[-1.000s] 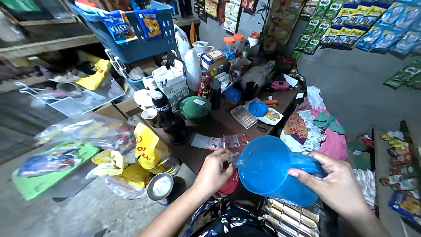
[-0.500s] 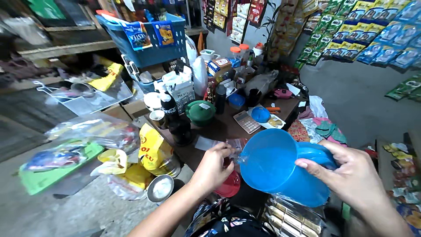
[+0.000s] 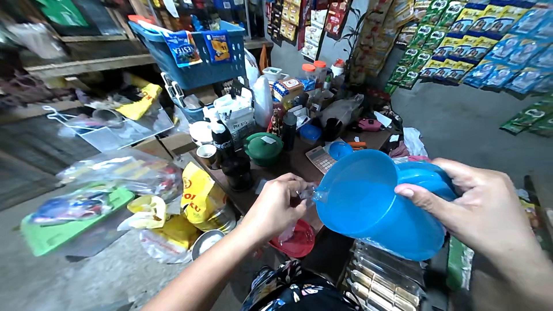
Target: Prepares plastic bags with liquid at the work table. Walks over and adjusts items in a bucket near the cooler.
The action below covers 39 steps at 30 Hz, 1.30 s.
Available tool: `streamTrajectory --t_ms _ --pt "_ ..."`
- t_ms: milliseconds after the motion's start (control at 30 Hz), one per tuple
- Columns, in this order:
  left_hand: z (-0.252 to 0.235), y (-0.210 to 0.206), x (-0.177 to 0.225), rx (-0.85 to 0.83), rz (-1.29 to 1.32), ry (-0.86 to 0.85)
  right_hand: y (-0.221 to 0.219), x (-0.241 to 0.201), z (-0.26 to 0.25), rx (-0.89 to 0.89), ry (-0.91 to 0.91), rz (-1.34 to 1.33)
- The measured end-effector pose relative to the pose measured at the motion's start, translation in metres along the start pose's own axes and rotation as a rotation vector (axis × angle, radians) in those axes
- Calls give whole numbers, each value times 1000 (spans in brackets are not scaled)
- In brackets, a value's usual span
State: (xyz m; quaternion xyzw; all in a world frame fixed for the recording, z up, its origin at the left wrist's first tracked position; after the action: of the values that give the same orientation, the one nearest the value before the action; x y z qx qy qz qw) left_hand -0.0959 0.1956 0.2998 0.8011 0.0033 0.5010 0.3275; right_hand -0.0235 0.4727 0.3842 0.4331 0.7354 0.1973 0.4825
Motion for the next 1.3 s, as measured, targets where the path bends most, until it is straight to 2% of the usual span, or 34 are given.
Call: streamTrajectory --t_ms 133,867,1000,1300 --pt "-2 4 2 -33 12 49 4 -5 -3 8 18 27" --pt "-11 19 6 -47 -39 25 15 -21 -15 5 29 96" --pt "-12 20 6 -62 -63 20 20 -20 -11 -55 -29 57" --pt "-10 20 9 -52 -94 -15 24 -24 -19 3 78 109"
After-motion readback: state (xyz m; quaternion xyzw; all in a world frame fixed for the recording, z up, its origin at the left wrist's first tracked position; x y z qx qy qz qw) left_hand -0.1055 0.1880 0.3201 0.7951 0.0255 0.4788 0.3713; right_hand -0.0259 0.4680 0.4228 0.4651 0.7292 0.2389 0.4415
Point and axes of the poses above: each hand's wrist, its own z-axis away from the middle knuckle, its own y-axis out of the back of the hand, x = y × z, the point moved 1 cm from there along -z, towards the middle knuckle, and after that the axes turned 10 degrees about -y, right-handed, at the moved point
